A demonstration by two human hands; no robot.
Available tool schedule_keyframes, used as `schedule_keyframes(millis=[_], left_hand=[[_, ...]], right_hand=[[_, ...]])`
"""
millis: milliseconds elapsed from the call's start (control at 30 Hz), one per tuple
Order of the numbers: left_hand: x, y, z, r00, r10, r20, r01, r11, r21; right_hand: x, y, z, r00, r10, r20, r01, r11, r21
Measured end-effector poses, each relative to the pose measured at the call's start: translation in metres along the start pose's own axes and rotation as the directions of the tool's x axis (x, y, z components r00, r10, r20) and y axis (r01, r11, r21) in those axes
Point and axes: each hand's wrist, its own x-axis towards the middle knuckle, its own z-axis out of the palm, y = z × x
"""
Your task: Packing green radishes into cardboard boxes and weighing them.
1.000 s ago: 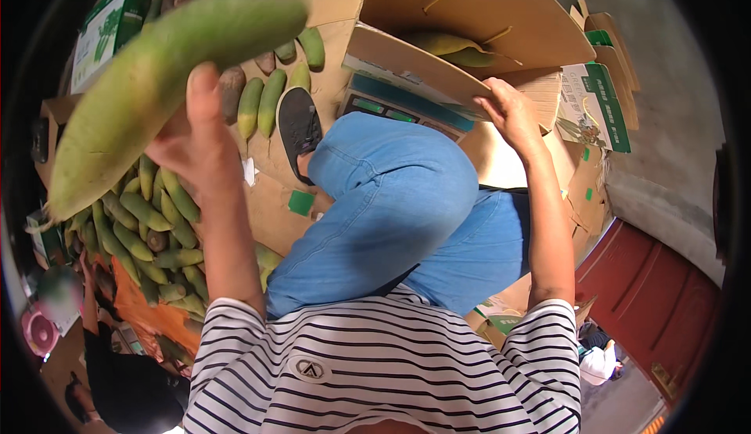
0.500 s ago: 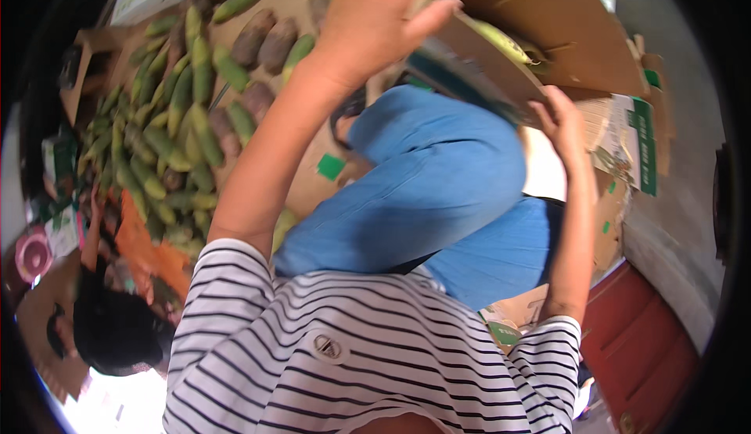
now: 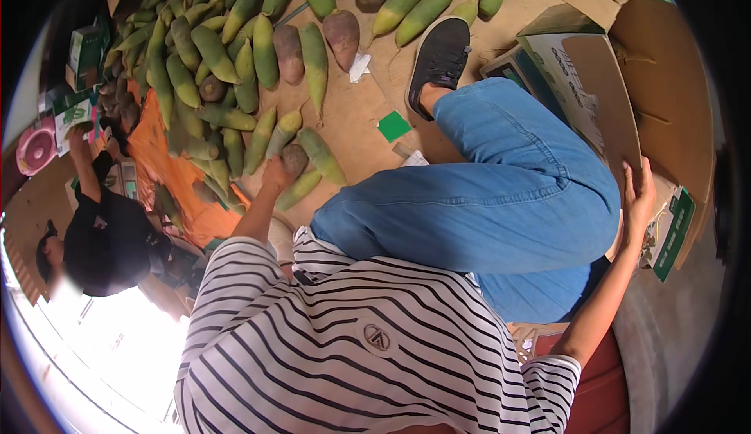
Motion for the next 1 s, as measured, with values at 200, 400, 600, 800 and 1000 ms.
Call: schedule_keyframes(millis=[200, 400, 600, 800, 1000], left_hand=[[0.006, 0.045, 0.01, 0.965, -0.255, -0.058, 0.26, 0.96, 0.103], [-0.003, 0.059, -0.019, 0.985, -0.002, -0.173, -0.004, 0.999, -0.034], [0.008, 0.186, -0.101, 0.818, 0.264, -0.511, -0.426, 0.875, -0.23], [-0.11, 0.348, -0.268, 0.452, 0.359, -0.816, -0.881, 0.038, -0.472], [-0.206, 0.499, -0.362, -0.339, 0.451, -0.826, -0.94, -0.131, 0.315]], right_hand=[[0.001, 0.003, 0.003, 0.999, 0.034, -0.019, -0.034, 0.999, -0.01], [0.009, -0.005, -0.003, 1.0, -0.013, -0.012, 0.012, 0.998, -0.066], [-0.002, 0.008, -0.003, 0.998, -0.036, -0.043, 0.033, 0.997, -0.074], [0.002, -0.026, 0.003, 0.997, -0.028, -0.065, 0.023, 0.997, -0.073], [0.007, -0.012, 0.002, 0.991, -0.1, -0.091, 0.099, 0.995, -0.018]])
